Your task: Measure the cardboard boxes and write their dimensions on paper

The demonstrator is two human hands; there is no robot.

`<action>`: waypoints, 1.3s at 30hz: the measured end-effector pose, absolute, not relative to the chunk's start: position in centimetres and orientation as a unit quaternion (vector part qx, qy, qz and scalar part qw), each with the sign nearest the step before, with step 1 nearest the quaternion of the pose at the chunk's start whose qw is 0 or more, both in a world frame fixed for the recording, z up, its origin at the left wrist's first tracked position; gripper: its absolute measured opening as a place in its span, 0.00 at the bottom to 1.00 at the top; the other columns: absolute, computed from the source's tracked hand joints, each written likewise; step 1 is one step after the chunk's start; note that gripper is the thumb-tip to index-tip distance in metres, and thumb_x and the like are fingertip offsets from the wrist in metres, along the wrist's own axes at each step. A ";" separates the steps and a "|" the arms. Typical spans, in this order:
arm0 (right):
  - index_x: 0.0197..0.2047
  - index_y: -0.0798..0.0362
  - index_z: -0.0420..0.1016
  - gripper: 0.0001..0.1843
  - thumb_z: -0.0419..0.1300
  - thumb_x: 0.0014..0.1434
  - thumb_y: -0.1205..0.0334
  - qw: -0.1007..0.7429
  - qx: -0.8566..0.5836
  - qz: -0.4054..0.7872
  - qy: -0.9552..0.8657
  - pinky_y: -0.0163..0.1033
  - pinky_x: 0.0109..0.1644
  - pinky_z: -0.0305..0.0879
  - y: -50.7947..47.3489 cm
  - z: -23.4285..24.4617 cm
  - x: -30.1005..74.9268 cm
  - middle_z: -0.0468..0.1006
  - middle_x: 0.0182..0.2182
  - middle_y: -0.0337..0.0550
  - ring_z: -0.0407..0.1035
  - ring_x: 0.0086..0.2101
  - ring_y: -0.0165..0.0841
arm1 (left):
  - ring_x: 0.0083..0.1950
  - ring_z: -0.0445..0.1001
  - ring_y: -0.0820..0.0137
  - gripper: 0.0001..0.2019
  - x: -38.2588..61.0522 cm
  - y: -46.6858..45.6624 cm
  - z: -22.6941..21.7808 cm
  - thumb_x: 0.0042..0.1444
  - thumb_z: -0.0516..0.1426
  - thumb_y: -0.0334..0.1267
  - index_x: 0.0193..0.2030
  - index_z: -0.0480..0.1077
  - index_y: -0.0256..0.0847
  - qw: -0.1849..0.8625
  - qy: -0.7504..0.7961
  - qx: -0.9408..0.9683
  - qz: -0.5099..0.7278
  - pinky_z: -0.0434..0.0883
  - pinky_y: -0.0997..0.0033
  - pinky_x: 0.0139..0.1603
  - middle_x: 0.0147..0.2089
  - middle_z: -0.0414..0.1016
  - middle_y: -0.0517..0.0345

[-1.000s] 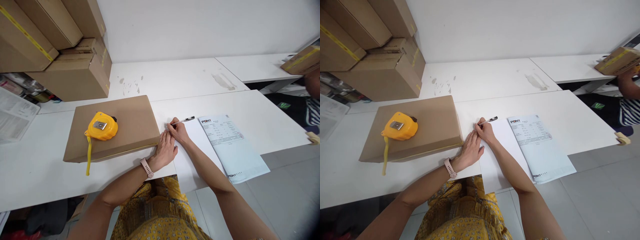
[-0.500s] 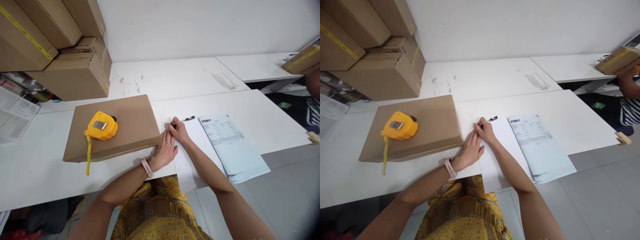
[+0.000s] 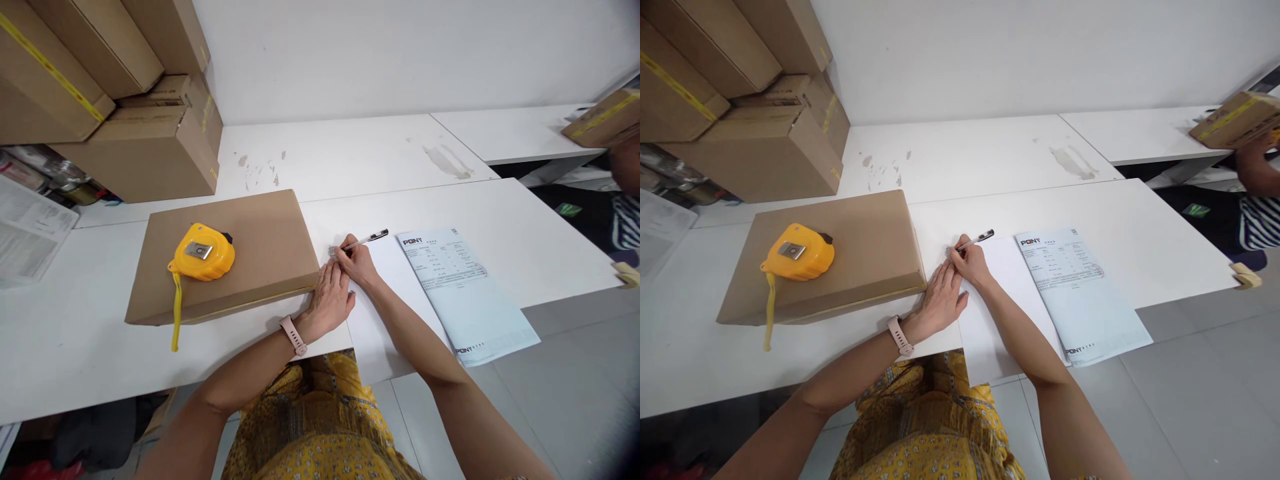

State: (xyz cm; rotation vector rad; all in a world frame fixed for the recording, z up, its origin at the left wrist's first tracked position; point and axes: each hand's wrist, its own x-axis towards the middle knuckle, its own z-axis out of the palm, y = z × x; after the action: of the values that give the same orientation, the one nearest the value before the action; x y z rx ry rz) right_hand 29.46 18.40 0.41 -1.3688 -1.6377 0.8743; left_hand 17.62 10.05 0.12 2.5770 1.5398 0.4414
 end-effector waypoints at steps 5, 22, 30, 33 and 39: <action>0.29 0.48 0.60 0.10 0.57 0.59 0.57 0.415 -0.547 0.343 -0.641 0.37 0.29 0.54 18.3 0.5 29.4 0.61 0.19 0.31 0.58 0.23 0.29 | 0.73 0.57 0.44 0.29 17.6 10.0 0.1 0.64 0.55 0.39 0.67 0.57 0.20 0.059 0.506 0.847 0.149 0.58 0.45 0.72 0.70 0.60 0.24; 0.29 0.48 0.60 0.09 0.57 0.58 0.58 0.407 -0.546 0.349 -0.644 0.37 0.28 0.54 18.4 0.4 29.5 0.62 0.19 0.30 0.58 0.23 0.30 | 0.73 0.58 0.46 0.29 17.6 10.0 -0.2 0.64 0.54 0.39 0.67 0.56 0.22 0.045 0.509 0.845 0.157 0.59 0.46 0.72 0.70 0.61 0.27; 0.29 0.48 0.60 0.09 0.56 0.58 0.58 0.402 -0.555 0.339 -0.645 0.37 0.30 0.54 18.3 0.6 29.4 0.62 0.20 0.31 0.58 0.23 0.30 | 0.73 0.57 0.45 0.29 17.6 10.0 -0.1 0.65 0.53 0.39 0.67 0.56 0.22 0.056 0.504 0.848 0.154 0.58 0.44 0.71 0.70 0.60 0.25; 0.29 0.48 0.60 0.09 0.57 0.57 0.58 0.407 -0.552 0.346 -0.640 0.37 0.29 0.54 18.3 0.6 29.4 0.62 0.20 0.31 0.58 0.23 0.30 | 0.74 0.56 0.45 0.30 17.6 10.0 0.1 0.64 0.54 0.39 0.67 0.56 0.20 0.063 0.506 0.847 0.151 0.56 0.46 0.73 0.70 0.60 0.24; 0.29 0.48 0.60 0.10 0.57 0.58 0.57 0.415 -0.556 0.358 -0.624 0.36 0.28 0.54 18.2 0.6 29.4 0.61 0.19 0.30 0.58 0.22 0.29 | 0.74 0.56 0.45 0.29 17.6 10.0 0.2 0.64 0.55 0.39 0.67 0.57 0.20 0.060 0.509 0.847 0.141 0.56 0.47 0.73 0.70 0.60 0.25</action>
State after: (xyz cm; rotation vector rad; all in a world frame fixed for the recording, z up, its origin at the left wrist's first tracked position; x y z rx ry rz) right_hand 29.36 18.23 0.61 -1.3983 -1.5689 0.9006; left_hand 17.60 9.99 0.16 2.5635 1.5402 0.4271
